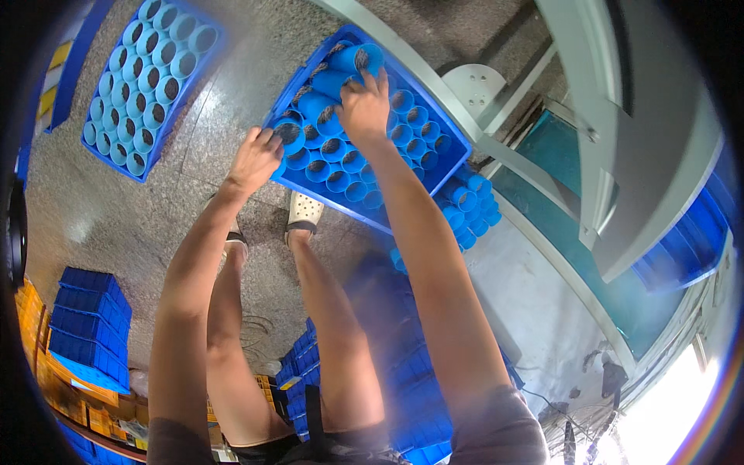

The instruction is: The person loads trays of yellow and white cups into a machine, presses buttons on the control panel, and then removes filled blue trays. They stack the filled trays and later use a green air gun to clean the machine's interior.

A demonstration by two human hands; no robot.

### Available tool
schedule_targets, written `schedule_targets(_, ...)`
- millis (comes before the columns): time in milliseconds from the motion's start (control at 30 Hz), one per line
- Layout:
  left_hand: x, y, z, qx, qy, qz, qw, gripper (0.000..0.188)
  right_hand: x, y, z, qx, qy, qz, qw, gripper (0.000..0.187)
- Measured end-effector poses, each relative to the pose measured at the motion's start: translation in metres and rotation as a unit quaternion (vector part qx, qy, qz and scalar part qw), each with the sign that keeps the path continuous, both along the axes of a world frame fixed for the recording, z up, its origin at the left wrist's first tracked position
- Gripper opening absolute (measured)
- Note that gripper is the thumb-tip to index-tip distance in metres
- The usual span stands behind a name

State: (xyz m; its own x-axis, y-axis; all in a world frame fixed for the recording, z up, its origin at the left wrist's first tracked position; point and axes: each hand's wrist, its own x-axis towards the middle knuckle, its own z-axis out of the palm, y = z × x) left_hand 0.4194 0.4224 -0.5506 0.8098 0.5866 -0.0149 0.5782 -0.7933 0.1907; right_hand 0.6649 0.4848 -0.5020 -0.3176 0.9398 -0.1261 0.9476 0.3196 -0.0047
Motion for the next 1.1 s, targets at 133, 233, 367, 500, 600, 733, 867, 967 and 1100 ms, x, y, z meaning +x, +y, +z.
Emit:
schedule_targets(133,0.006,-0.007,0.002,0.018,0.056,0.016,0.998,0.011,-0.016,0.023,-0.034,-0.012,-0.014,-0.010,1.000,0.023)
schedule_targets(233,0.022,-0.013,0.006,0.004,0.133,0.004,0.991,0.013,-0.021,0.030,-0.037,-0.045,-0.057,0.008,0.997,0.020)
schedule_targets(367,0.045,-0.020,0.002,-0.019,0.250,0.008,0.968,0.014,-0.021,0.024,-0.026,-0.056,-0.080,0.010,0.995,0.019)
schedule_targets(500,0.062,-0.027,0.003,0.072,0.310,0.020,0.948,0.013,-0.015,-0.019,-0.004,-0.062,0.027,-0.020,0.998,0.014)
schedule_targets(600,0.073,-0.032,0.013,0.067,0.451,-0.066,0.887,0.025,-0.007,-0.076,0.014,-0.181,0.049,-0.062,0.980,0.017)
schedule_targets(733,0.061,-0.021,0.012,0.015,0.460,-0.030,0.887,0.041,0.012,-0.161,0.030,-0.314,0.087,-0.149,0.934,0.017)
schedule_targets(867,0.037,-0.008,0.000,0.072,0.237,0.051,0.968,0.035,0.023,-0.234,0.041,-0.340,0.090,-0.227,0.908,0.020)
schedule_targets(967,0.036,-0.025,0.033,-0.031,0.222,-0.038,0.974,0.039,0.021,-0.280,0.071,-0.345,0.052,-0.255,0.902,0.020)
schedule_targets(1100,0.026,-0.065,0.162,-0.380,0.151,0.101,0.907,0.022,0.014,-0.330,0.144,-0.110,-0.021,-0.027,0.993,0.017)
